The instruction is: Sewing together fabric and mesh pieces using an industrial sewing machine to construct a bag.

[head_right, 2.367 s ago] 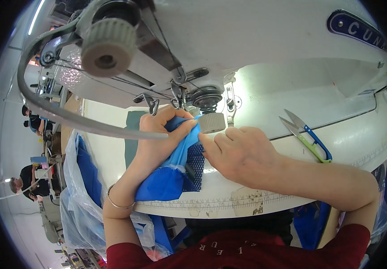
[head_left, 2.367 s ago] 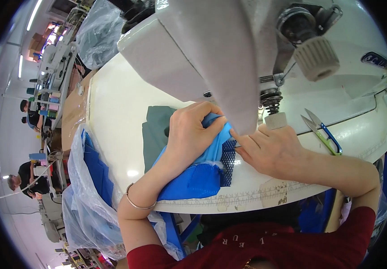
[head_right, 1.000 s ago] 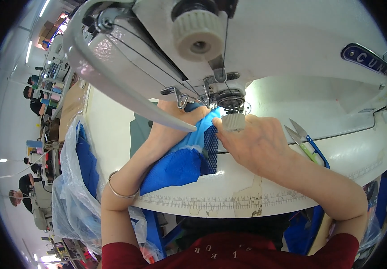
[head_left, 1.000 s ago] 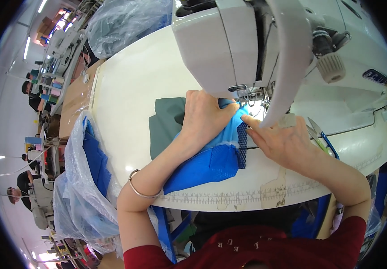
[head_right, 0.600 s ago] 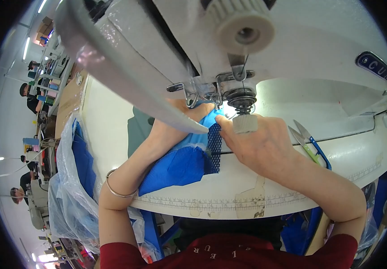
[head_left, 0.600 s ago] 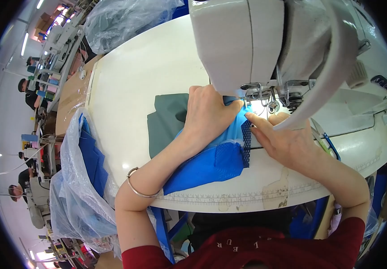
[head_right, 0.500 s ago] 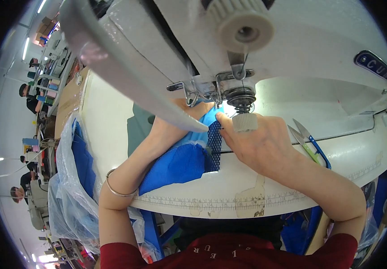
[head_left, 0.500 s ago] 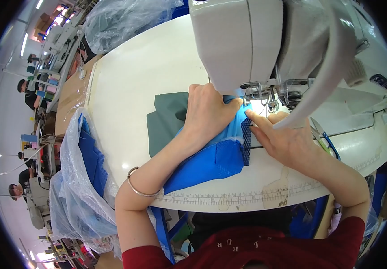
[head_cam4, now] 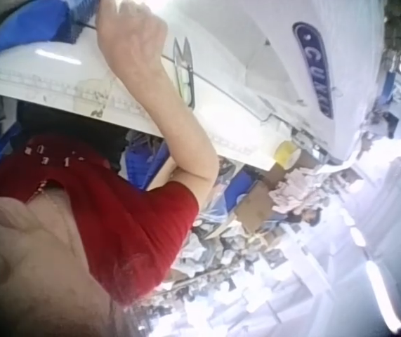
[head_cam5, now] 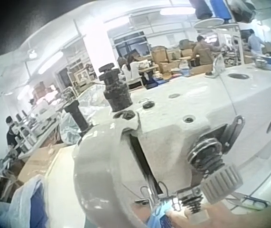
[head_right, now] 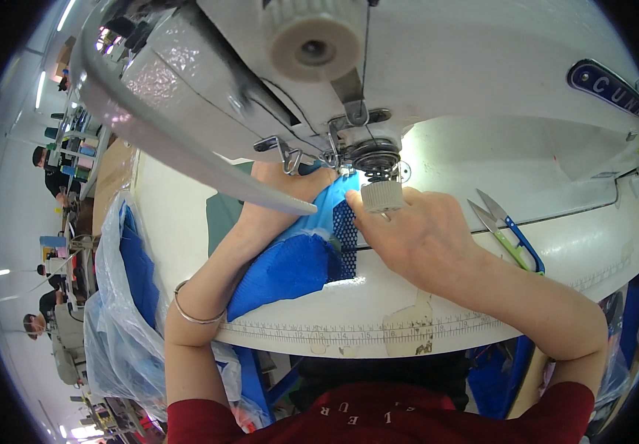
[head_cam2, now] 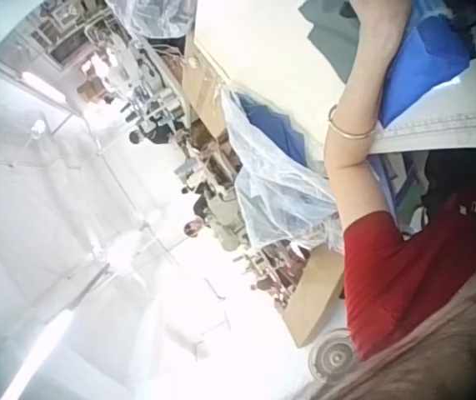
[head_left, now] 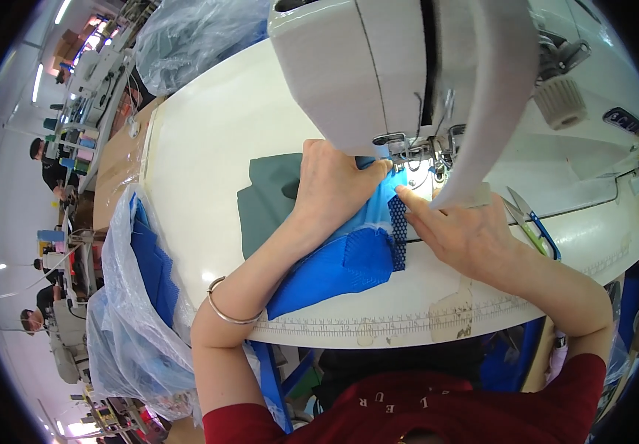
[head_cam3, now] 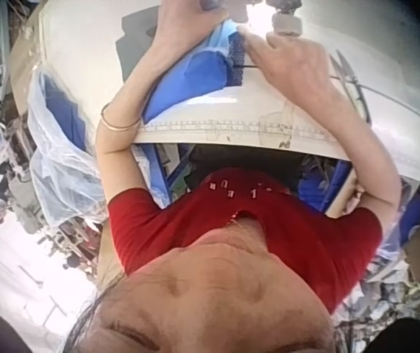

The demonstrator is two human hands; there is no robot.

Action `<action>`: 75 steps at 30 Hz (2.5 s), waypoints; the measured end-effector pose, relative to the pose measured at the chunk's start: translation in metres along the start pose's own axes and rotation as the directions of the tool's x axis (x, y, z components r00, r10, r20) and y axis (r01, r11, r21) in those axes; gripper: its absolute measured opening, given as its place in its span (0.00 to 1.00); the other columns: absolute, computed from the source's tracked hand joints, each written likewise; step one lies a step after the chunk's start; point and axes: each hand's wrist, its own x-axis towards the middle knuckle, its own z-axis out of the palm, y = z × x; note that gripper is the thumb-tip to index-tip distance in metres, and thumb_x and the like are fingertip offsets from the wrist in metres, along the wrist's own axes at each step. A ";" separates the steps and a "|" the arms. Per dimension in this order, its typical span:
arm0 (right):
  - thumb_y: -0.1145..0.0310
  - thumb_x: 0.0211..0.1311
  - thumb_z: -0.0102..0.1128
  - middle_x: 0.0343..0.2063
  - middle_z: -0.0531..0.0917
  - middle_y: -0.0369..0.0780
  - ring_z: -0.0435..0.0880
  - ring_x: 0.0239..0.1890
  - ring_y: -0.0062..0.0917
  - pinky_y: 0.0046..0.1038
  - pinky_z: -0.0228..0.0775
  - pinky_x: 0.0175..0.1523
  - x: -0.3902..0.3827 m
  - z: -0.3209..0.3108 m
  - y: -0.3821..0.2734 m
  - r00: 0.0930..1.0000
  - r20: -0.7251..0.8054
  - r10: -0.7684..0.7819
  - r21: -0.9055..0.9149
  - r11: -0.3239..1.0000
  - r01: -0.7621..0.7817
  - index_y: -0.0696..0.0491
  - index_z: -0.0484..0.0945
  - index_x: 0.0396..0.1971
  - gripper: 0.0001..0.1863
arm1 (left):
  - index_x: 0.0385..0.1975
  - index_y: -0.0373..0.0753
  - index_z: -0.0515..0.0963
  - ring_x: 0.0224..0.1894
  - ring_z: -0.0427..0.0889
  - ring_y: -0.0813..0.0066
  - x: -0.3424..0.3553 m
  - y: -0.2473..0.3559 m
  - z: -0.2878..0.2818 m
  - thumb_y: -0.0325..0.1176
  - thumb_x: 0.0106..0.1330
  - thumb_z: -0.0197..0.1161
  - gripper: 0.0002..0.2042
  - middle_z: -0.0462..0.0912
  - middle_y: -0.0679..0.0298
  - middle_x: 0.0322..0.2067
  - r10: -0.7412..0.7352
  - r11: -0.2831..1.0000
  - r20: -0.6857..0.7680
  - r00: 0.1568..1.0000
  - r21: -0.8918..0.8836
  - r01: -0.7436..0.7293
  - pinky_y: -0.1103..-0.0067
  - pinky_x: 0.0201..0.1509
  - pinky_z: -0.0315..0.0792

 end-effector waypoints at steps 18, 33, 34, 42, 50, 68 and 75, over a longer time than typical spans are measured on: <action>0.66 0.54 0.65 0.12 0.73 0.34 0.74 0.15 0.22 0.26 0.62 0.17 0.003 -0.001 -0.008 0.996 -0.049 0.068 0.059 0.996 -0.065 0.57 0.78 0.45 0.19 | 0.24 0.32 0.81 0.19 0.78 0.57 0.000 -0.002 0.001 0.28 0.48 0.65 0.06 0.81 0.55 0.18 0.080 0.996 -0.022 0.997 0.028 -0.079 0.69 0.32 0.73; 0.65 0.57 0.63 0.17 0.77 0.37 0.77 0.16 0.25 0.28 0.66 0.17 0.007 -0.002 -0.007 0.996 0.041 0.079 0.072 0.994 -0.082 0.57 0.73 0.49 0.21 | 0.17 0.31 0.77 0.17 0.77 0.54 0.011 -0.012 0.001 0.22 0.43 0.63 0.03 0.78 0.54 0.15 0.215 0.976 -0.076 0.974 0.044 -0.212 0.70 0.25 0.71; 0.65 0.57 0.63 0.17 0.77 0.37 0.77 0.16 0.25 0.28 0.66 0.17 0.008 -0.003 -0.008 0.995 0.052 0.088 0.080 0.993 -0.092 0.57 0.73 0.49 0.21 | 0.17 0.31 0.77 0.17 0.77 0.54 0.011 -0.012 0.001 0.22 0.43 0.63 0.03 0.78 0.54 0.15 0.239 0.969 -0.080 0.968 0.080 -0.232 0.70 0.24 0.71; 0.65 0.58 0.62 0.17 0.77 0.38 0.77 0.15 0.25 0.28 0.66 0.17 0.006 -0.001 -0.007 0.994 0.062 0.088 0.077 0.993 -0.093 0.57 0.75 0.51 0.21 | 0.20 0.33 0.79 0.20 0.80 0.57 0.015 -0.016 -0.002 0.25 0.45 0.66 0.04 0.80 0.54 0.18 0.148 0.983 -0.002 0.989 0.111 -0.147 0.70 0.29 0.73; 0.64 0.59 0.61 0.14 0.76 0.37 0.76 0.13 0.26 0.29 0.65 0.16 0.005 0.001 -0.006 0.995 0.048 0.090 0.044 0.995 -0.092 0.55 0.77 0.50 0.20 | 0.23 0.33 0.81 0.22 0.81 0.58 0.019 -0.016 -0.009 0.33 0.47 0.70 0.10 0.81 0.53 0.19 0.147 0.988 0.047 0.988 0.040 -0.149 0.69 0.32 0.74; 0.64 0.57 0.63 0.13 0.76 0.34 0.73 0.11 0.23 0.27 0.62 0.15 0.003 0.006 -0.005 0.994 0.019 0.104 0.066 0.992 -0.105 0.55 0.78 0.48 0.19 | 0.24 0.37 0.83 0.21 0.77 0.59 0.019 -0.024 -0.005 0.38 0.45 0.69 0.11 0.79 0.55 0.16 0.061 0.993 0.028 0.998 0.096 -0.064 0.72 0.46 0.65; 0.64 0.57 0.63 0.15 0.75 0.33 0.75 0.15 0.24 0.29 0.63 0.18 0.003 0.003 -0.008 0.991 0.068 0.113 0.008 0.993 -0.114 0.53 0.77 0.50 0.20 | 0.24 0.37 0.83 0.21 0.77 0.59 0.017 -0.031 0.000 0.35 0.44 0.68 0.10 0.79 0.56 0.16 0.128 0.991 -0.089 0.988 0.044 -0.125 0.71 0.45 0.68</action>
